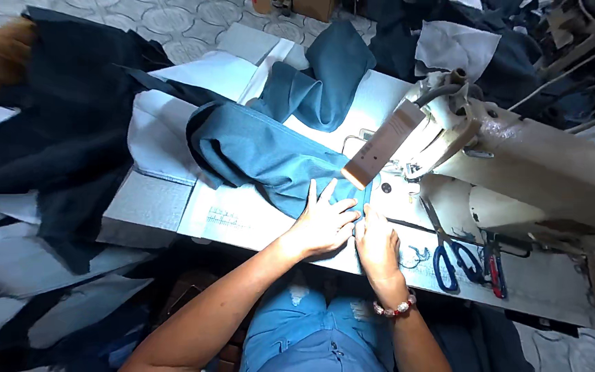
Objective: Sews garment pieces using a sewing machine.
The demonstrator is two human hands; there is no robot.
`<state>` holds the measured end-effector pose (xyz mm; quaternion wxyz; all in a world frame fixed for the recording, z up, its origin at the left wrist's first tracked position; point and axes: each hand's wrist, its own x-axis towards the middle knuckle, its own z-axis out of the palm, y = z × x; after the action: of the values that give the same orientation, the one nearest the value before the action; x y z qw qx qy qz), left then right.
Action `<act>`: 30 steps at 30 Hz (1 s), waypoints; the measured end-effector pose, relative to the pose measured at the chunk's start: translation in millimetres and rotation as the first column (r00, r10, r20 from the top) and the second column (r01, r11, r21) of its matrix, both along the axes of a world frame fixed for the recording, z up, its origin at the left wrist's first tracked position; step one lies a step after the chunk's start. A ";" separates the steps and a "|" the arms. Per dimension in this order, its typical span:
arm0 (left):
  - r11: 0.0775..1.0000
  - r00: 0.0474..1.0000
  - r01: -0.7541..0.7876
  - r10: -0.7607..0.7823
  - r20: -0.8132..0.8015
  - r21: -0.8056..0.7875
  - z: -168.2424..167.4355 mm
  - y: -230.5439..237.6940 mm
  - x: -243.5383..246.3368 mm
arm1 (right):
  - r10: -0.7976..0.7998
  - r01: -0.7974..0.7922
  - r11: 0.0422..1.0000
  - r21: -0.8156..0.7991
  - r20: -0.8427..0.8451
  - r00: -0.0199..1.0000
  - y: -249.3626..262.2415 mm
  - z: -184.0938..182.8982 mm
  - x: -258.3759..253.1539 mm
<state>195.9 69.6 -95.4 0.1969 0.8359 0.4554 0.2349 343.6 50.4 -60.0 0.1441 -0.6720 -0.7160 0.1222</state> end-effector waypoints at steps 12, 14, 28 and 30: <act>0.999 1.000 -0.021 0.021 -0.010 -0.035 -3.5 32.9 -0.8 | -0.007 0.003 0.993 -0.119 -0.036 0.999 35.0 3.4 -0.7; 0.997 0.999 -0.027 0.025 -0.027 -0.076 -3.5 42.1 -1.3 | 0.018 -0.020 1.000 -0.020 -0.081 0.997 42.4 -6.5 2.9; 0.994 0.970 -0.112 0.105 0.219 0.017 -5.8 39.0 -2.2 | -0.013 0.129 0.973 0.191 -0.514 0.858 35.2 -34.6 13.3; 0.983 0.975 -0.154 0.134 0.179 0.098 -6.3 28.2 2.1 | 0.033 0.141 0.963 0.232 -0.616 0.787 38.7 -37.7 6.7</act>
<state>198.1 97.7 -101.7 0.1708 0.7870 0.4823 0.3449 350.3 89.1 -97.7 0.4611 -0.5904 -0.6201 0.2329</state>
